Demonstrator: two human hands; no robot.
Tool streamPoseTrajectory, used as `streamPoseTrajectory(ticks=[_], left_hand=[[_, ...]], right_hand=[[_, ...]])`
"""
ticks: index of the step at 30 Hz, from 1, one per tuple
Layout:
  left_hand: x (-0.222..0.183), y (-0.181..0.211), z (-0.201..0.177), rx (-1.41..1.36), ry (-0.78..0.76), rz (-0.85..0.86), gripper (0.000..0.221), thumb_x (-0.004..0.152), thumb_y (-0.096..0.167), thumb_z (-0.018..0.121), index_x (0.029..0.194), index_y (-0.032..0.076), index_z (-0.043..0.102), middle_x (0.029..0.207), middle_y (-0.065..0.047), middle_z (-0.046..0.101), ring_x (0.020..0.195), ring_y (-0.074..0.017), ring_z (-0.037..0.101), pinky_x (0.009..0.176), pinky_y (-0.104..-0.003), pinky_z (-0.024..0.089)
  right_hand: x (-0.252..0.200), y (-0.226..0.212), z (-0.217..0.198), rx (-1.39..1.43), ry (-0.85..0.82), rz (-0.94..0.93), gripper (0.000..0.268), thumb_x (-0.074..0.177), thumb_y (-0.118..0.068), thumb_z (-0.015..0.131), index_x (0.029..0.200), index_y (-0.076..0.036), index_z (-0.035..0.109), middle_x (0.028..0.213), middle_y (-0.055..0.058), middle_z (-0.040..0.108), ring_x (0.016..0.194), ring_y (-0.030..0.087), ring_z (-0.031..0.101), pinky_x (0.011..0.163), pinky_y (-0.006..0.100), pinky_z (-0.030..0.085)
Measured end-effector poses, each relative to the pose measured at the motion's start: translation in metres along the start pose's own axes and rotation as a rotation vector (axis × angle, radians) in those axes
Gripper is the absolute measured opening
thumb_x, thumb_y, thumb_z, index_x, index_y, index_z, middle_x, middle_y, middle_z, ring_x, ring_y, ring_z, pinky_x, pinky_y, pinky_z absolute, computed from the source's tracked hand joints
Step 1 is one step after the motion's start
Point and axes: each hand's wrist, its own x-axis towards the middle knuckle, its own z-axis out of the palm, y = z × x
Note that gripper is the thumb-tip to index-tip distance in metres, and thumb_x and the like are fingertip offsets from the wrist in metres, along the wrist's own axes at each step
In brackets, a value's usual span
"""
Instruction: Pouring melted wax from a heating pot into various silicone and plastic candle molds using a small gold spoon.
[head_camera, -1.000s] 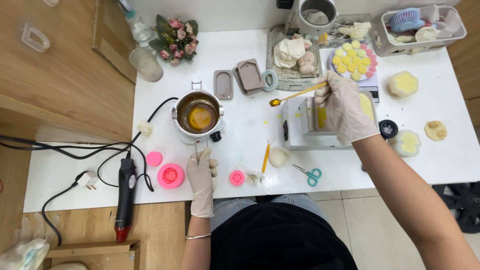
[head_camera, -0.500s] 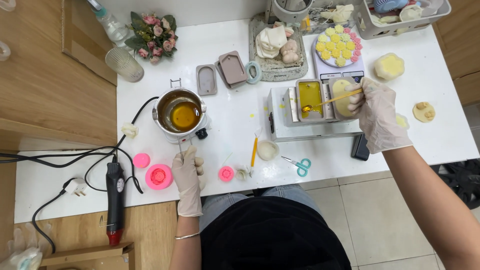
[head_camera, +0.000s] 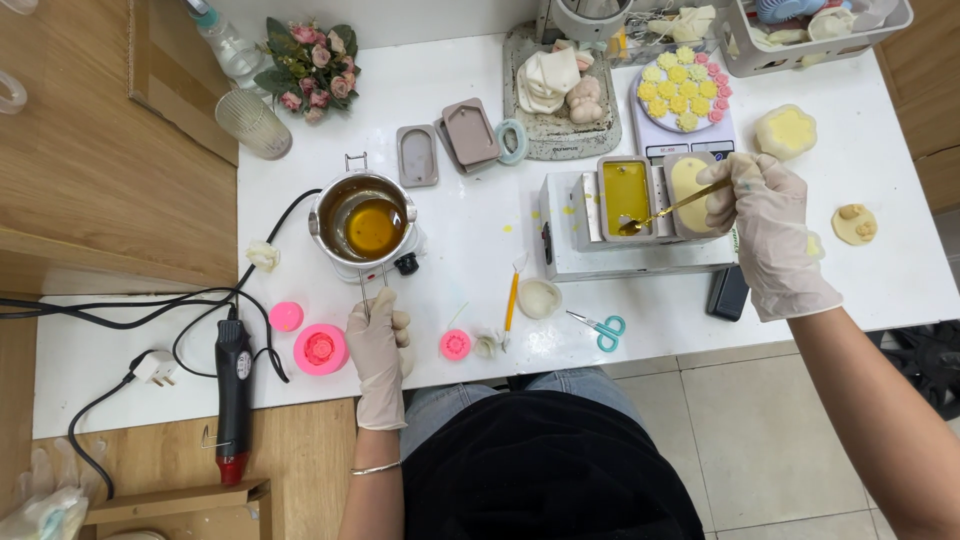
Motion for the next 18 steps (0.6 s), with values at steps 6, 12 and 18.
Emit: streamPoseTrajectory(ticks=[6,12,18], left_hand=[[0.000,0.000,0.000,0.013,0.000,0.001,0.023,0.096,0.024,0.070,0.095,0.005,0.056,0.065,-0.002,0.056,0.048,-0.0060,0.041,0.043,-0.021,0.033],[0.000,-0.001,0.000,0.030,-0.009,0.011,0.024,0.097,0.025,0.070,0.094,0.005,0.056,0.065,-0.002,0.056,0.048,-0.0058,0.042,0.043,-0.021,0.033],[-0.004,0.004,0.004,-0.011,-0.009,0.006,0.023,0.096,0.022,0.070,0.093,0.006,0.054,0.064,-0.001,0.055,0.048,-0.0051,0.041,0.042,-0.020,0.032]], right_hand=[[-0.011,-0.016,0.001,-0.047,-0.085,-0.060,0.029,0.116,-0.024,0.051,0.099,-0.006,0.066,0.071,-0.003,0.054,0.063,0.006,0.049,0.059,0.021,0.042],[-0.008,-0.014,-0.004,-0.200,-0.104,-0.151,0.027,0.116,-0.022,0.051,0.102,-0.006,0.067,0.076,-0.003,0.057,0.068,0.004,0.052,0.063,0.020,0.045],[-0.016,-0.032,0.012,-0.257,-0.114,-0.251,0.028,0.118,-0.023,0.053,0.104,-0.004,0.068,0.078,-0.003,0.057,0.071,0.004,0.052,0.065,0.019,0.044]])
